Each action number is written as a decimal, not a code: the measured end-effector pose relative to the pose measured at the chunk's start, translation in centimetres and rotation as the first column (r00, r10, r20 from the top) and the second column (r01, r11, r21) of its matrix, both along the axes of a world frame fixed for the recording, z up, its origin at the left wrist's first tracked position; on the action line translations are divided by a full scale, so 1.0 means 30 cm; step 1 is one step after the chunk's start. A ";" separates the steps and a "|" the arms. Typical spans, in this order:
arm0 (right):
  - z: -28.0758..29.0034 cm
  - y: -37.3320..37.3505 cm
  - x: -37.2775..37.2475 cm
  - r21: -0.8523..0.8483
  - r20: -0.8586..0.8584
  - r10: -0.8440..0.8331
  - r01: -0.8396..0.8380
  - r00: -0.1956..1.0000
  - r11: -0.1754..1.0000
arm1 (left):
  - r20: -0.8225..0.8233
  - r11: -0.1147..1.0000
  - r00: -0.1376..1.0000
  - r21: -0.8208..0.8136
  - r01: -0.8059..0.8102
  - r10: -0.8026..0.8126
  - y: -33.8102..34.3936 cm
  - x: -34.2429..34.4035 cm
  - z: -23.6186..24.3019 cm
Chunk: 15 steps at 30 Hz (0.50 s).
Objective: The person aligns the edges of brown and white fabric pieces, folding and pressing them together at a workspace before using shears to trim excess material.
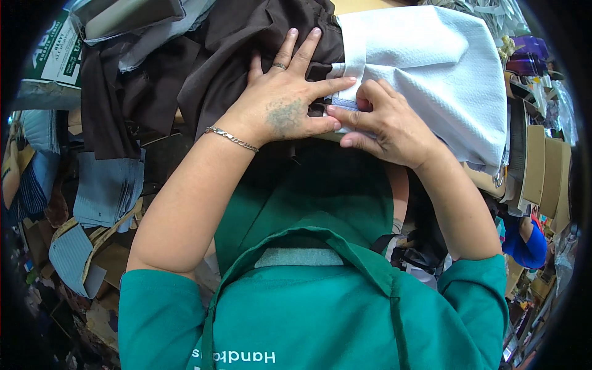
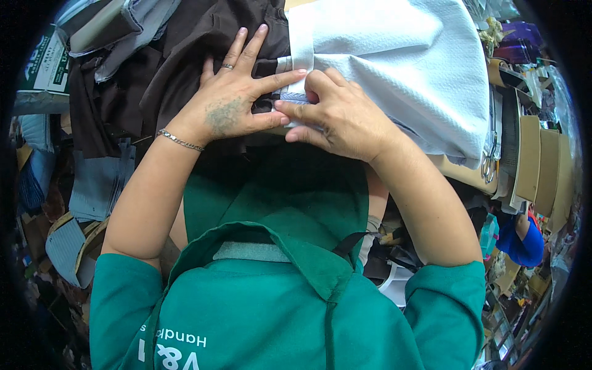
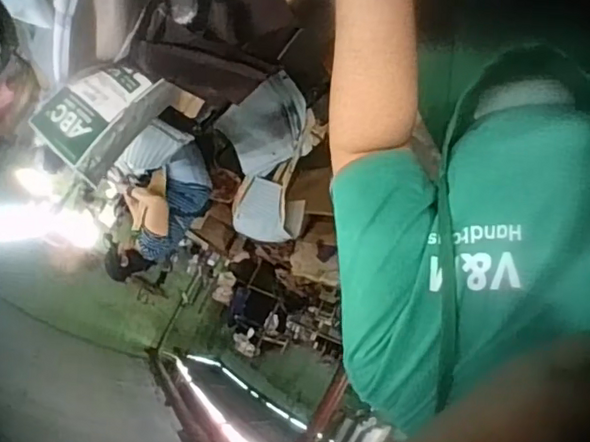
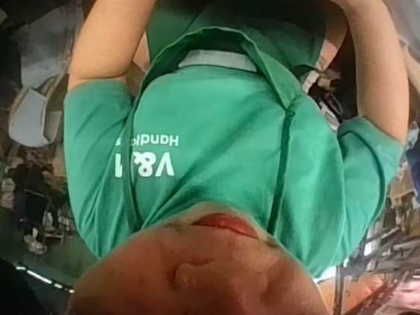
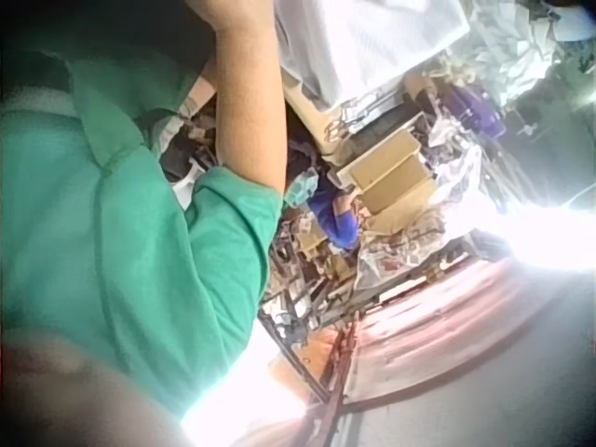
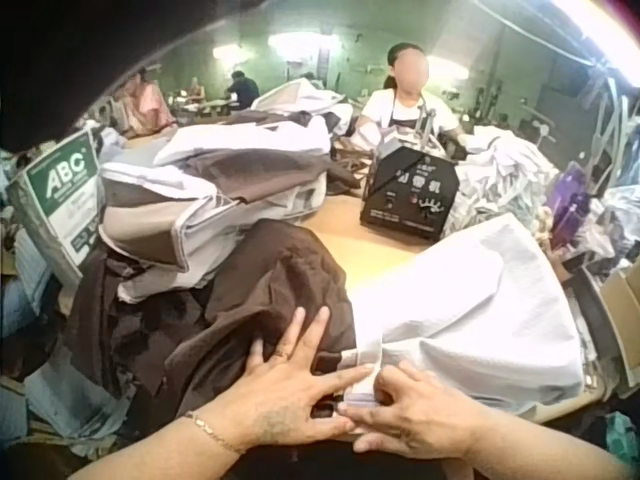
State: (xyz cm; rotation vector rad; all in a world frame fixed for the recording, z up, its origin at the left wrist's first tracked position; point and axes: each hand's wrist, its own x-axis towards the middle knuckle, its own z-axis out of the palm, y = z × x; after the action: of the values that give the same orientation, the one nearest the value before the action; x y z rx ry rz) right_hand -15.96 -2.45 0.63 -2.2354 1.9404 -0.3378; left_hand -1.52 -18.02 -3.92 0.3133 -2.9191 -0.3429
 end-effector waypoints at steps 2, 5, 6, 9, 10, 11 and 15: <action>0.004 0.020 0.005 -0.036 -0.007 -0.017 0.016 1.000 0.999 | 0.008 1.000 1.000 0.008 -0.005 0.005 -0.007 0.002 0.003; 0.004 0.113 -0.078 -0.130 0.153 -0.063 0.083 0.986 0.988 | 0.018 1.000 1.000 0.029 -0.010 0.009 0.000 0.000 0.012; 0.009 0.141 -0.104 -0.107 0.164 -0.105 0.124 0.981 0.987 | 0.024 1.000 1.000 0.023 -0.012 0.012 -0.001 0.000 0.016; 0.024 0.116 -0.077 -0.156 0.062 -0.094 0.103 0.994 0.982 | 0.030 1.000 1.000 0.021 -0.005 0.005 -0.001 0.008 0.017; 0.010 0.105 -0.069 -0.085 -0.008 -0.110 0.109 0.994 0.990 | 0.025 1.000 1.000 0.021 -0.001 0.000 -0.005 0.011 0.017; -0.005 0.099 -0.067 -0.067 -0.050 -0.096 0.093 0.994 0.993 | 0.020 1.000 1.000 0.021 0.002 -0.003 -0.006 0.011 0.018; -0.020 0.082 -0.068 0.003 -0.160 -0.027 0.028 0.987 1.000 | 0.033 0.999 0.999 0.023 0.022 -0.023 -0.001 0.000 0.016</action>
State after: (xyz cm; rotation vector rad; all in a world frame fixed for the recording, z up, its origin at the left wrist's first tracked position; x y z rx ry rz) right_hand -18.01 -0.01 0.03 -2.2992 2.0480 -0.1615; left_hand -1.50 -18.04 -3.43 0.2925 -2.9551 -0.3781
